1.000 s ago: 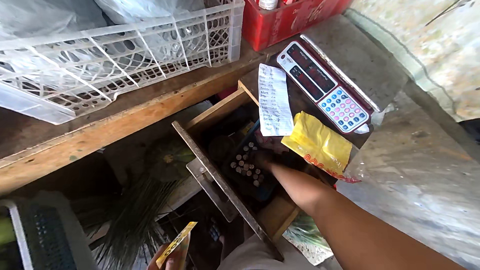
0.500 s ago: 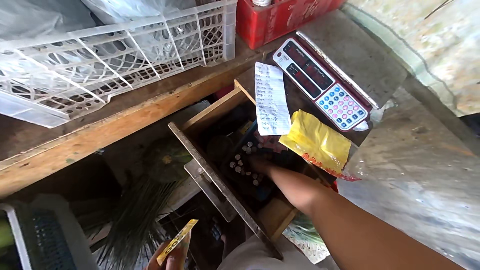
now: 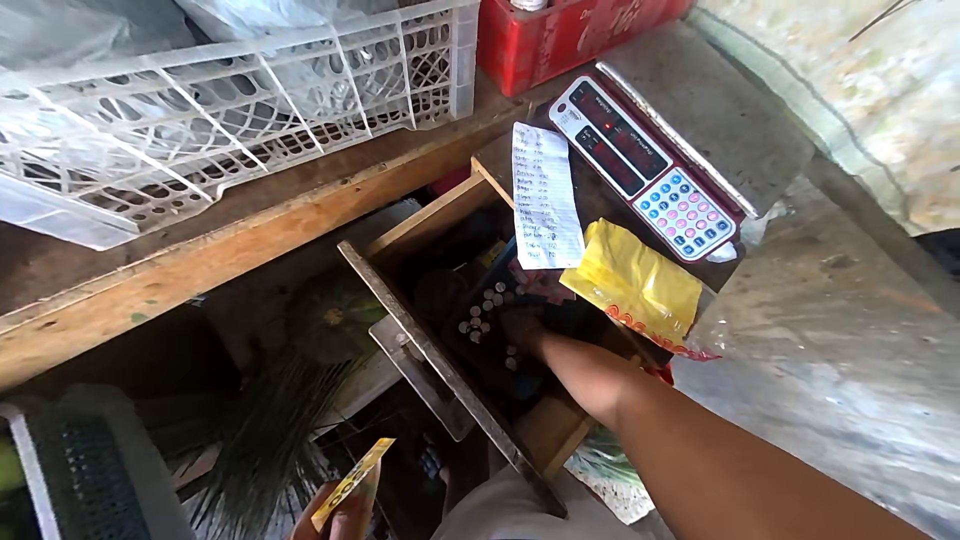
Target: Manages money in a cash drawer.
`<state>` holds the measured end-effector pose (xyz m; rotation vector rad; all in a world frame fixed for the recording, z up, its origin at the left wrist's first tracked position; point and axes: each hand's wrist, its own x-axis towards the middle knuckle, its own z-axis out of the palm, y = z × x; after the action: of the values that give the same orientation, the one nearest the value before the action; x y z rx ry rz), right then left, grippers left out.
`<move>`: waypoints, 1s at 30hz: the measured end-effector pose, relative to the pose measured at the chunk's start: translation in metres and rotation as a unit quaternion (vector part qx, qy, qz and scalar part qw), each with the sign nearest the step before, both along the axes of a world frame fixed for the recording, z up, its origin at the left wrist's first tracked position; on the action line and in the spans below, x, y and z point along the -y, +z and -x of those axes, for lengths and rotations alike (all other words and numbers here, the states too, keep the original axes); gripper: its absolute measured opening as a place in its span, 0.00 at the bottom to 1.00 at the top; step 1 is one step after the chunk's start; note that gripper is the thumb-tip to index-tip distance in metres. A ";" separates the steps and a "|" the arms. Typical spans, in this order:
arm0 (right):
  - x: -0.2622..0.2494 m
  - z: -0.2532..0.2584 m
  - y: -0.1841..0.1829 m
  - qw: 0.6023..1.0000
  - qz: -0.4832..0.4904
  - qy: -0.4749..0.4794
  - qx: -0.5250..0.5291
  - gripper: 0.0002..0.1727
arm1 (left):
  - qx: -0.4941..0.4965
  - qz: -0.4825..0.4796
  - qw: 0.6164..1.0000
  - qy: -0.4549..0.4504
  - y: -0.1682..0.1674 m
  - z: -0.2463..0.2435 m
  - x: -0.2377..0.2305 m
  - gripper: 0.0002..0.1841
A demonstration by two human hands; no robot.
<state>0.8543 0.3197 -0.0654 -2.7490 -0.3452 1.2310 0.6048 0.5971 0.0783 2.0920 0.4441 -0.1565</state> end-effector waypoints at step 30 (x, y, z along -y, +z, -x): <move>0.025 -0.011 0.015 0.997 0.065 0.011 -0.029 0.34 | -0.011 0.002 0.999 -0.033 -0.003 -0.006 -0.009 0.20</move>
<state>0.8650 0.2951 -0.0506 -2.8166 -0.3005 1.3827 0.6112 0.6063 0.0754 2.1034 0.3889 -0.2198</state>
